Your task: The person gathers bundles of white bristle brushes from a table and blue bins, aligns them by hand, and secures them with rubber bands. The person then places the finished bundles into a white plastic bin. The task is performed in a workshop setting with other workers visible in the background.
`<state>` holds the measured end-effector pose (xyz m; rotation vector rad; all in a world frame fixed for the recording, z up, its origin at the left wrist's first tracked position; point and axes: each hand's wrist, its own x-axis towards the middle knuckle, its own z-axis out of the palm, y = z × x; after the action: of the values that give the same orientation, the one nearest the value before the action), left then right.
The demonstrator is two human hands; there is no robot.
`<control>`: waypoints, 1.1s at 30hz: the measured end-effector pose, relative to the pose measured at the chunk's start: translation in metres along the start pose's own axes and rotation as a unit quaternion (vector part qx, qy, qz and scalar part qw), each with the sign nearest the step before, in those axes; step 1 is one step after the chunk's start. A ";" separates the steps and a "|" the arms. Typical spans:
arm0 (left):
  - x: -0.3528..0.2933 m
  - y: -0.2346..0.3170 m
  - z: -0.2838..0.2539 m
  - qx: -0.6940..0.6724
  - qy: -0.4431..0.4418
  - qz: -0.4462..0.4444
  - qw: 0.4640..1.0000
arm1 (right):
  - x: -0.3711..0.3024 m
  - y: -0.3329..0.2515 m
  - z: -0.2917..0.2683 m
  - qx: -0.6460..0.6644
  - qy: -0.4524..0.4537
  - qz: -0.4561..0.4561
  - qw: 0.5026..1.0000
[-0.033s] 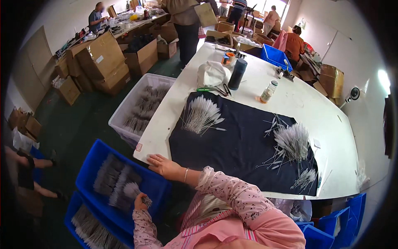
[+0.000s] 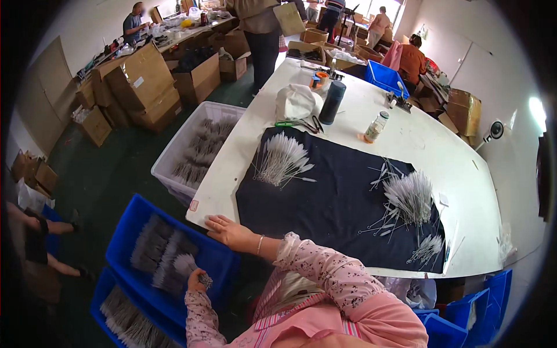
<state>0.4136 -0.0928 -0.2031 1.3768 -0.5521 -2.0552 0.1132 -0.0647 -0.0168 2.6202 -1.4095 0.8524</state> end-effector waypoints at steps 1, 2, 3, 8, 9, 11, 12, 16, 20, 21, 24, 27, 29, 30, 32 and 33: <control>0.005 -0.001 0.000 0.062 -0.023 0.017 0.998 | -0.001 0.000 -0.003 0.001 -0.009 0.005 1.000; 0.009 -0.003 0.003 0.067 -0.024 0.014 0.997 | -0.003 0.001 -0.002 -0.002 -0.010 0.009 1.000; 0.011 -0.002 0.010 0.072 -0.026 0.013 0.997 | -0.004 0.002 -0.002 -0.007 -0.011 0.012 1.000; 0.068 -0.015 -0.045 0.425 -0.145 0.212 0.868 | 0.002 0.003 -0.001 0.005 -0.016 0.015 1.000; 0.072 -0.017 -0.058 0.599 -0.168 0.363 0.693 | 0.006 0.004 0.003 0.000 -0.022 0.004 1.000; 0.073 -0.032 -0.051 0.395 -0.042 0.049 0.916 | 0.003 0.009 0.032 -0.012 -0.018 -0.002 1.000; 0.004 -0.005 0.019 0.291 0.065 0.000 0.955 | 0.000 0.005 0.019 -0.063 -0.063 -0.016 0.996; 0.009 0.031 0.103 0.122 0.269 -0.045 0.954 | 0.003 0.002 0.006 0.033 -0.045 0.059 0.997; 0.062 0.020 0.082 0.089 0.329 -0.071 0.937 | 0.019 -0.012 0.000 0.019 -0.047 0.047 0.998; 0.069 0.015 0.079 0.090 0.340 -0.080 0.933 | 0.022 -0.013 0.000 0.022 -0.052 0.052 0.997; 0.088 0.012 0.084 0.100 0.349 -0.099 0.927 | 0.024 -0.007 0.002 0.023 -0.058 0.060 0.996; 0.100 0.004 0.088 0.109 0.353 -0.115 0.922 | 0.024 -0.002 0.003 0.024 -0.069 0.072 0.995; 0.105 -0.001 0.088 0.115 0.354 -0.125 0.920 | 0.026 -0.003 0.001 0.023 -0.078 0.078 0.994; 0.108 -0.004 0.091 0.116 0.355 -0.130 0.919 | 0.026 -0.002 0.001 0.021 -0.084 0.081 0.993; 0.113 -0.011 0.092 0.120 0.355 -0.137 0.917 | 0.026 -0.004 0.002 0.022 -0.084 0.083 0.993; 0.116 -0.012 0.092 0.123 0.355 -0.138 0.917 | 0.026 -0.003 0.003 0.021 -0.084 0.084 0.993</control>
<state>0.2920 -0.1611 -0.2546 2.3061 -0.3062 -1.5307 0.1283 -0.0832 -0.0057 2.6913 -1.6922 0.6962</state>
